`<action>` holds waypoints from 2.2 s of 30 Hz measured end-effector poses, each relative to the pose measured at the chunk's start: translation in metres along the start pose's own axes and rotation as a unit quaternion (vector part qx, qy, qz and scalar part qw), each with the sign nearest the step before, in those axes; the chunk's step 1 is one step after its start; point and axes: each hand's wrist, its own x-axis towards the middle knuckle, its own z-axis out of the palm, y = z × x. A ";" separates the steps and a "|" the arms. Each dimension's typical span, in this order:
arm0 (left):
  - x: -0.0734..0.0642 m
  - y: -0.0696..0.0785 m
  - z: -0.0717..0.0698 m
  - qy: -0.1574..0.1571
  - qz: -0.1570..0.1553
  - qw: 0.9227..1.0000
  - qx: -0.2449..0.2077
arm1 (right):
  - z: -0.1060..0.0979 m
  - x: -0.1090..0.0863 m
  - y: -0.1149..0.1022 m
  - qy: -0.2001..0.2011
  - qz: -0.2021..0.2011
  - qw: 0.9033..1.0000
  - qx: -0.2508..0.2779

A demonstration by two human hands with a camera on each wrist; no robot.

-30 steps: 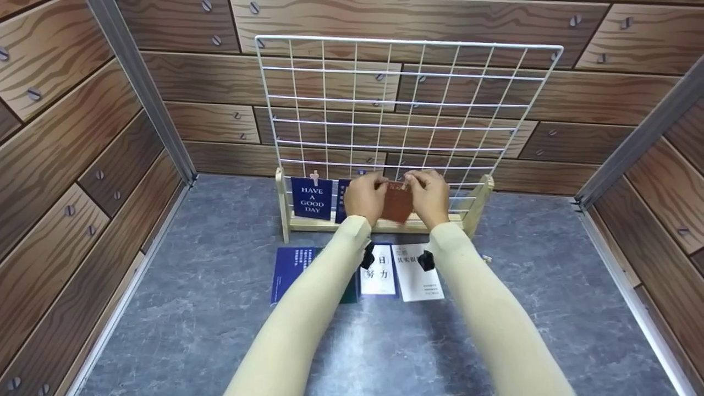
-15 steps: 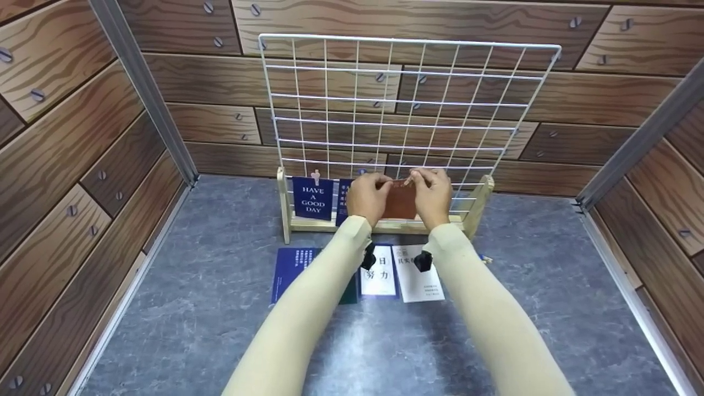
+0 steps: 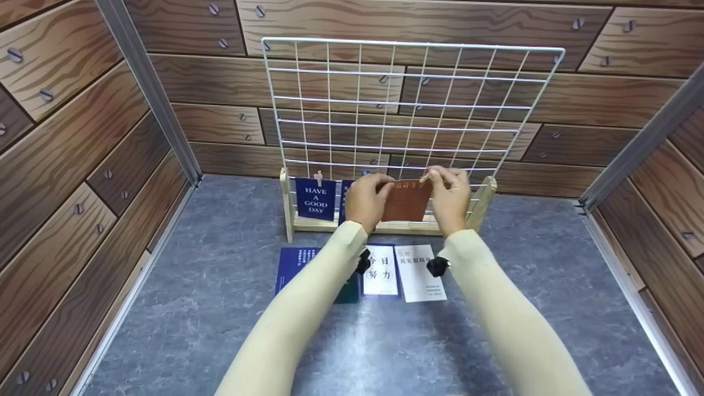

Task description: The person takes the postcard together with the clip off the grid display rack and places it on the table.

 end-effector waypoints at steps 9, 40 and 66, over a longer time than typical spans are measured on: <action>-0.016 -0.001 -0.018 0.000 0.032 0.999 -0.042 | -0.029 -0.005 -0.010 -0.038 -0.049 0.996 0.061; -0.078 -0.052 -0.077 -0.052 0.052 0.989 -0.129 | -0.092 -0.045 -0.002 -0.076 -0.075 0.993 0.050; -0.093 -0.120 -0.127 -0.412 -0.067 0.907 -0.053 | -0.160 -0.031 0.082 -0.144 -0.004 0.960 -0.239</action>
